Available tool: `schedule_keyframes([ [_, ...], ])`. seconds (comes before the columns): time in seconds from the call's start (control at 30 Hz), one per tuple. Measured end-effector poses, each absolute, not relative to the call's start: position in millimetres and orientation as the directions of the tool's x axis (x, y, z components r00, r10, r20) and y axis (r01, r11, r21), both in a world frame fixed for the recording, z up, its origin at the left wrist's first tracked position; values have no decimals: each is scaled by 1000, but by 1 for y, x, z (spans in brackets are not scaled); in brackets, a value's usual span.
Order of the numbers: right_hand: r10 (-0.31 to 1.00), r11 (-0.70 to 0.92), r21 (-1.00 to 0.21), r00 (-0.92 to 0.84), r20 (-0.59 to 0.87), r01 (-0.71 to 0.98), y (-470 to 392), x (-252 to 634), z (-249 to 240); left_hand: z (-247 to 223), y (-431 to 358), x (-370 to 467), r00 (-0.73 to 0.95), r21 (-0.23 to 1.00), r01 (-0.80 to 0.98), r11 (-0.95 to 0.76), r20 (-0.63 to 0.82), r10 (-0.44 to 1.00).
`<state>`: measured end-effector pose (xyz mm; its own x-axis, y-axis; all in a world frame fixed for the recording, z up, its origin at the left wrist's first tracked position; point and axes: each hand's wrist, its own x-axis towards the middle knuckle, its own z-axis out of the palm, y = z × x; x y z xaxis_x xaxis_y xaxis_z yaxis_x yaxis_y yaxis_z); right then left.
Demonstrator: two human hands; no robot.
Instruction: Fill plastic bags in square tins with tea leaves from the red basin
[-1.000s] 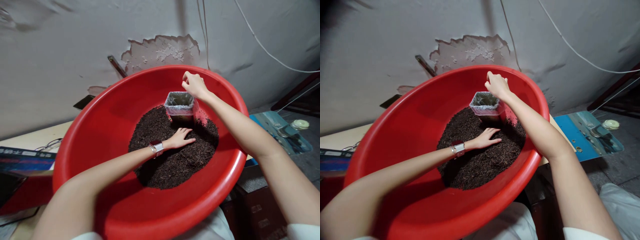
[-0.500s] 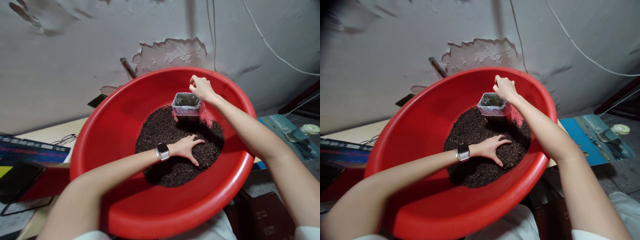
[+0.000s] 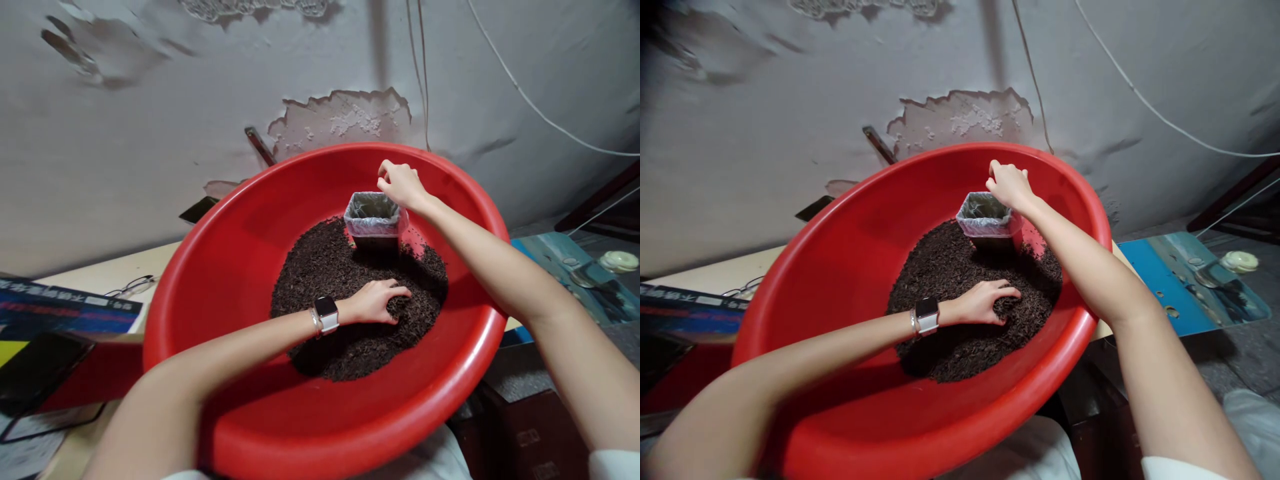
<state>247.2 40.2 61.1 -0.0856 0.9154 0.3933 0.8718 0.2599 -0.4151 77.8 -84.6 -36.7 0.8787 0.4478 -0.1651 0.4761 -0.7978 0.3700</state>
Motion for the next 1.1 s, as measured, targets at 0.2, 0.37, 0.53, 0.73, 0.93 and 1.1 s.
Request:
schedule_keyframes([
  [0.2, 911, 244, -450, -44, 410, 859, 45, 253, 63, 17, -52, 76, 748, 576, 374, -727, 275, 604],
  [0.37, 904, 231, -472, -9, 427, 851, 50, 259, 63, 61, 12, 86, 546, 554, 416, -721, 482, 685],
  [0.53, 905, 228, -473, -6, 424, 851, 51, 260, 62, 56, 54, 91, 527, 590, 482, -648, 395, 752],
  [0.73, 896, 231, -481, 9, 444, 846, 58, 264, 59, 58, 41, 79, 604, 540, 494, -681, 349, 716],
  [0.93, 892, 260, -460, -30, 451, 849, 63, 265, 56, 34, 16, 30, 383, 521, 616, -591, 457, 803],
  [1.1, 882, 297, -475, -48, 469, 828, 63, 265, 52, -32, 8, -27, 288, 365, 893, -263, -13, 958],
])
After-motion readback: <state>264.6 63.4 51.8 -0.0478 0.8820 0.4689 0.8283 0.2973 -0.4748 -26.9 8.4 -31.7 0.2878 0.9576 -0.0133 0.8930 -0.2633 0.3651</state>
